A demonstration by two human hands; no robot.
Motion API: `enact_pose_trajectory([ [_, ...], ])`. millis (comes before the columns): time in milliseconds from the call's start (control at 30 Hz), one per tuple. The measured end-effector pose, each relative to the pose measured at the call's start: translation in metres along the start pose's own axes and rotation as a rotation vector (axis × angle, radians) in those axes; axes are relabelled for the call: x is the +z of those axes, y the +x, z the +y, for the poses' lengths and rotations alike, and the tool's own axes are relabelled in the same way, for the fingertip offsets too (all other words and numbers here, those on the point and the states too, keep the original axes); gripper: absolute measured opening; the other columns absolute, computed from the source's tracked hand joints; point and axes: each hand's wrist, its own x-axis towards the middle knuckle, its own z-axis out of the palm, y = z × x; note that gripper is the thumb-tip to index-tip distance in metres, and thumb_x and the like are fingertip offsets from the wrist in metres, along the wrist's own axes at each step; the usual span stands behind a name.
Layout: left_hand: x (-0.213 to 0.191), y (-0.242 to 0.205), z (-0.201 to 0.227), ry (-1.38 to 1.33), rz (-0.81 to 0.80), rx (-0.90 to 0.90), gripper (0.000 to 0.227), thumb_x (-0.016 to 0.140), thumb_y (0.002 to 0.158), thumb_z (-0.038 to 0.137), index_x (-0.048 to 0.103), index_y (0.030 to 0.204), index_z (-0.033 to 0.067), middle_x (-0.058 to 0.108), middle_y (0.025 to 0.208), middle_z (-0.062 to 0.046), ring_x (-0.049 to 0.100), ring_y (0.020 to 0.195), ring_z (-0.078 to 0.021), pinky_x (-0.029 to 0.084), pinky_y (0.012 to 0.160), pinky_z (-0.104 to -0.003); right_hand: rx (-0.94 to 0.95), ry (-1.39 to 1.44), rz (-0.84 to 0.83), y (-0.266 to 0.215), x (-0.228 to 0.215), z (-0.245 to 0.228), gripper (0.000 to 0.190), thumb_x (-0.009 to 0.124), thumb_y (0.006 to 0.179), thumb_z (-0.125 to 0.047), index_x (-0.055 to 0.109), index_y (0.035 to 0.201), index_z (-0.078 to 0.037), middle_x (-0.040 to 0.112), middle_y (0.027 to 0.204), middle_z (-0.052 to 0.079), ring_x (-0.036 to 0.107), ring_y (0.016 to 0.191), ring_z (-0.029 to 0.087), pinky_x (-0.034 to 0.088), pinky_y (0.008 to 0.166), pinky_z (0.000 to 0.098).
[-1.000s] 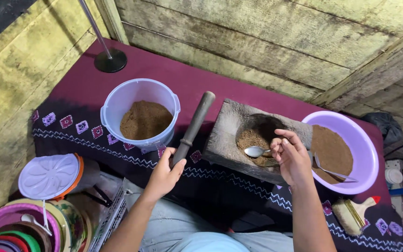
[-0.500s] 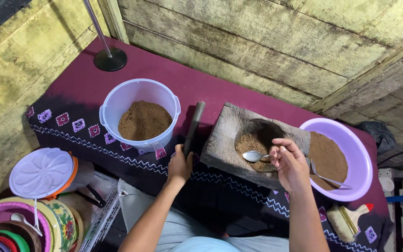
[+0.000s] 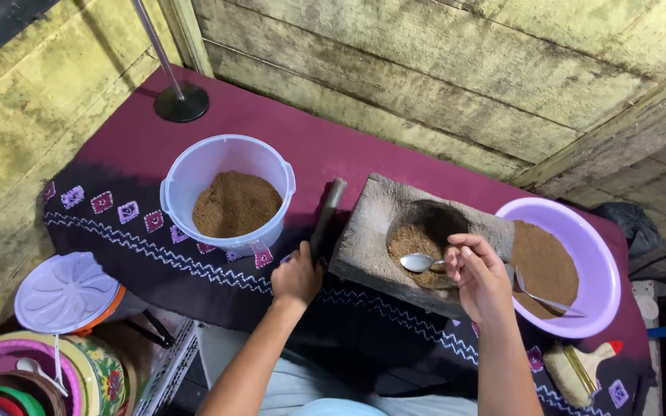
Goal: Grinding brown powder in a stone mortar with a pestle and transferring it between containers using a spoon and brush
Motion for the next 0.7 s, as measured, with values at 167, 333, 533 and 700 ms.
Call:
enact_pose_trajectory([
  [167,0.016,0.018,-0.011,0.211,0.162,0.083,0.049,0.052,0.091,0.060,0.057,0.115,0.0181,0.074,0.092,-0.006,0.059,0.115,-0.0290,0.052,0.095,-0.048,-0.005,0.006,0.006,-0.001,0.003,-0.003,0.026,0.054,0.103,-0.010,0.061,0.124,0.004,0.063,0.082,0.013,0.055,0.068,0.010,0.044,0.058,0.0182],
  [333,0.001,0.006,-0.014,0.160,0.138,0.082,0.053,0.049,0.091,0.063,0.058,0.116,0.0170,0.076,0.097,-0.007,0.063,0.112,-0.0294,0.055,0.089,-0.049,-0.035,0.021,0.012,-0.005,0.009,-0.007,0.025,0.055,0.103,-0.009,0.063,0.122,0.004,0.064,0.083,0.013,0.055,0.069,0.008,0.043,0.059,0.0174],
  [533,-0.013,0.004,-0.018,0.089,0.099,0.140,0.058,0.045,0.093,0.064,0.059,0.118,0.0139,0.075,0.107,-0.012,0.069,0.110,-0.0354,0.058,0.087,-0.052,0.005,0.002,0.043,-0.001,0.007,-0.008,0.022,0.057,0.102,-0.010,0.065,0.119,0.001,0.064,0.081,0.012,0.057,0.065,0.010,0.044,0.058,0.0174],
  [700,-0.028,-0.013,-0.018,-0.021,0.106,0.153,0.062,0.053,0.093,0.061,0.057,0.118,0.0046,0.073,0.107,-0.026,0.070,0.105,-0.0492,0.057,0.087,-0.058,0.002,0.005,0.035,0.002,0.004,-0.002,0.020,0.058,0.102,-0.011,0.066,0.116,0.000,0.065,0.079,0.010,0.059,0.063,0.008,0.045,0.056,0.0161],
])
